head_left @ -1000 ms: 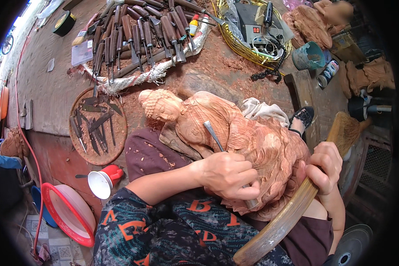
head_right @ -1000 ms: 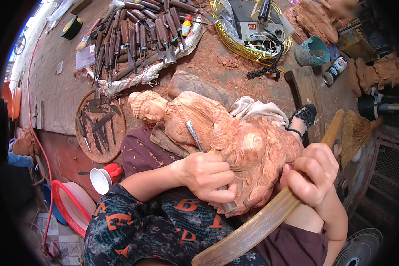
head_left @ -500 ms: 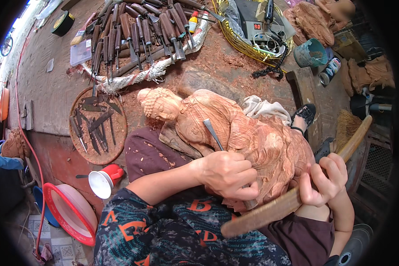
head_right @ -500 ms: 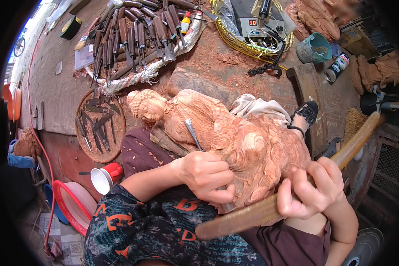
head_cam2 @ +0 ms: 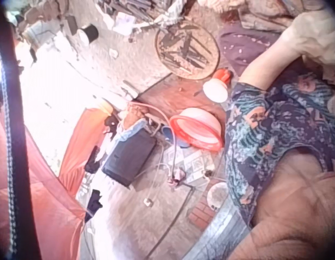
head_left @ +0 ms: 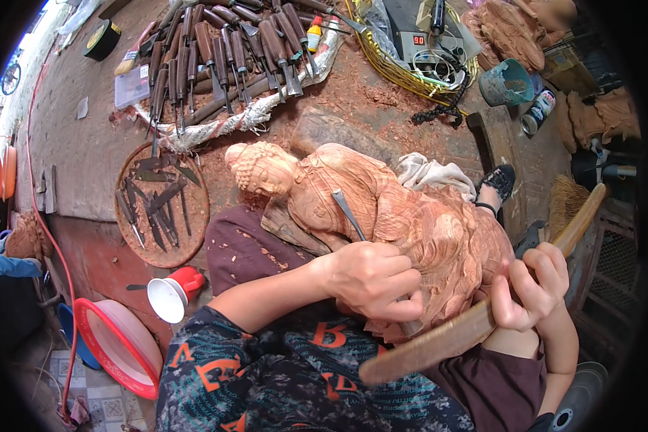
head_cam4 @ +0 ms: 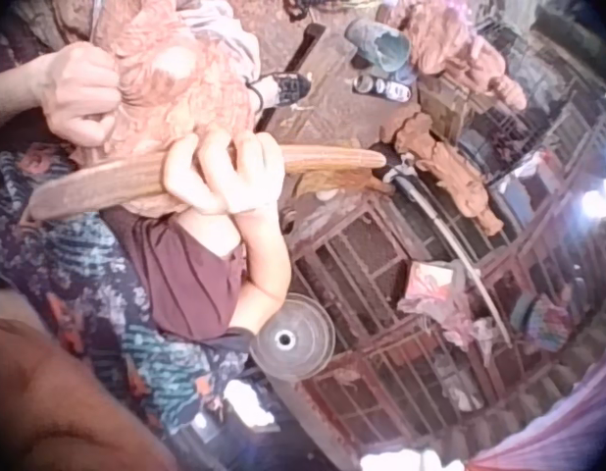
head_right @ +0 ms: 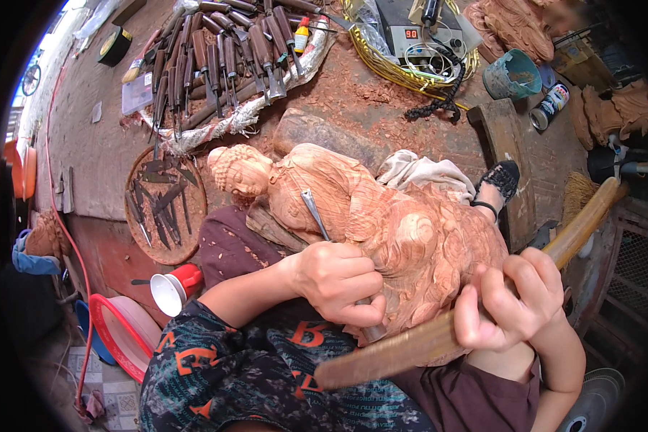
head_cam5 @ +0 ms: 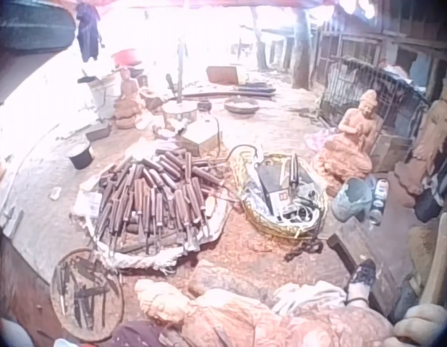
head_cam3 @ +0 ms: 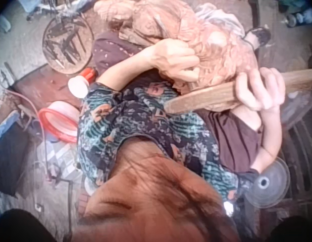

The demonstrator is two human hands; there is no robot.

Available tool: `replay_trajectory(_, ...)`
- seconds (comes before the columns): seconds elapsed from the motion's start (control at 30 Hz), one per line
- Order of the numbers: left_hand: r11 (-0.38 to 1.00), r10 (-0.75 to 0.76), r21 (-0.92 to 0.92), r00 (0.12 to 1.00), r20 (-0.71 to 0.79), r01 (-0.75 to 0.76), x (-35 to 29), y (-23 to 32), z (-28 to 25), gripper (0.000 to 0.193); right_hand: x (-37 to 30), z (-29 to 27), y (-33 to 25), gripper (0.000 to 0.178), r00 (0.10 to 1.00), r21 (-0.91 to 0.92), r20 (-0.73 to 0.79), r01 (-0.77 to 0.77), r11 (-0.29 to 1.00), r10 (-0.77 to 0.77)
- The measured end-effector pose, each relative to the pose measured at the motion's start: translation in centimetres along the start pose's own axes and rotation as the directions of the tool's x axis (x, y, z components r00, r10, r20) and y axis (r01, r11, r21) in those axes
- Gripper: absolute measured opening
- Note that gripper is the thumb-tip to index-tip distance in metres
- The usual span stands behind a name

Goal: The person carves a wooden Buddha statue using a chisel and a wooden mallet. They repeatedly strike the chisel to shape the wood, occasionally pausing to select a different chisel from a nearby collection.

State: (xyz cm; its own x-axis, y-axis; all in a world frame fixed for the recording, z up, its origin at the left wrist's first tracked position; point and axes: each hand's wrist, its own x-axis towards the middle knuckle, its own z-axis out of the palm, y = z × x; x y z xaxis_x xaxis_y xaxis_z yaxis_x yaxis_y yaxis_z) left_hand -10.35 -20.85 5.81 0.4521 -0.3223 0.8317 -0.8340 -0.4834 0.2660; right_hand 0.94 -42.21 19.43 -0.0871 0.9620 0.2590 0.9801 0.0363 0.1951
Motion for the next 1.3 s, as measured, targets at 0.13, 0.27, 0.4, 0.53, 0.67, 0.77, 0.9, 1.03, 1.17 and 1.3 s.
replay_trajectory(0.13, 1.0, -0.01, 0.026, 1.0, 0.015, 0.009, 0.1, 0.0, -0.2, 0.02, -0.1, 0.6, 0.5, 0.038, 0.999, 0.059, -0.039, 0.027, 0.998, -0.025)
replay_trajectory(0.27, 1.0, -0.006, 0.0, 1.0, -0.001, 0.006, 0.2, -0.1, 0.0, 0.02, -0.1, 0.2, 0.1, 0.041, 0.998, 0.029, -0.063, -0.028, 0.999, 0.03)
replay_trajectory(0.4, 1.0, -0.004, 0.028, 1.0, -0.01, 0.005, 0.2, -0.1, 0.0, 0.019, -0.5, 0.9, 0.7, 0.04, 0.975, 0.152, -0.224, 0.038, 0.988, -0.003)
replay_trajectory(0.53, 0.999, 0.012, 0.036, 1.0, -0.024, -0.011, 0.4, -0.3, -0.1, 0.019, 0.2, -0.4, 0.7, 0.04, 0.998, -0.005, -0.064, 0.02, 1.0, -0.02)
replay_trajectory(0.67, 0.998, 0.016, 0.058, 1.0, -0.011, -0.015, 0.3, -0.2, -0.3, 0.02, 0.0, -0.5, 0.7, 0.041, 0.985, 0.077, -0.138, 0.113, 0.991, -0.102)
replay_trajectory(0.77, 0.999, -0.007, 0.044, 0.999, -0.035, 0.009, 0.2, -0.3, 0.0, 0.019, 0.7, -0.9, 0.5, 0.042, 0.998, -0.151, 0.05, 0.043, 0.988, -0.036)
replay_trajectory(0.9, 0.998, -0.014, 0.052, 0.998, -0.055, 0.017, 0.2, -0.3, 0.2, 0.018, -0.5, -0.2, 0.8, 0.043, 0.955, 0.166, -0.269, 0.172, 0.971, -0.123)
replay_trajectory(1.03, 0.996, -0.013, 0.083, 0.999, -0.048, 0.017, 0.2, -0.4, 0.2, 0.019, 0.5, -0.9, 0.2, 0.044, 0.997, -0.085, 0.047, -0.057, 0.995, 0.061)
replay_trajectory(1.17, 0.995, -0.016, 0.093, 0.999, -0.049, 0.02, 0.2, -0.4, 0.2, 0.019, -1.3, 0.0, 1.2, 0.048, 0.939, 0.23, -0.343, 0.116, 0.966, -0.031)
replay_trajectory(1.3, 0.997, -0.007, 0.072, 0.998, -0.07, 0.012, 0.2, -0.5, 0.3, 0.019, 0.3, -2.2, 0.9, 0.05, 0.999, -0.126, 0.045, 0.012, 0.992, -0.006)
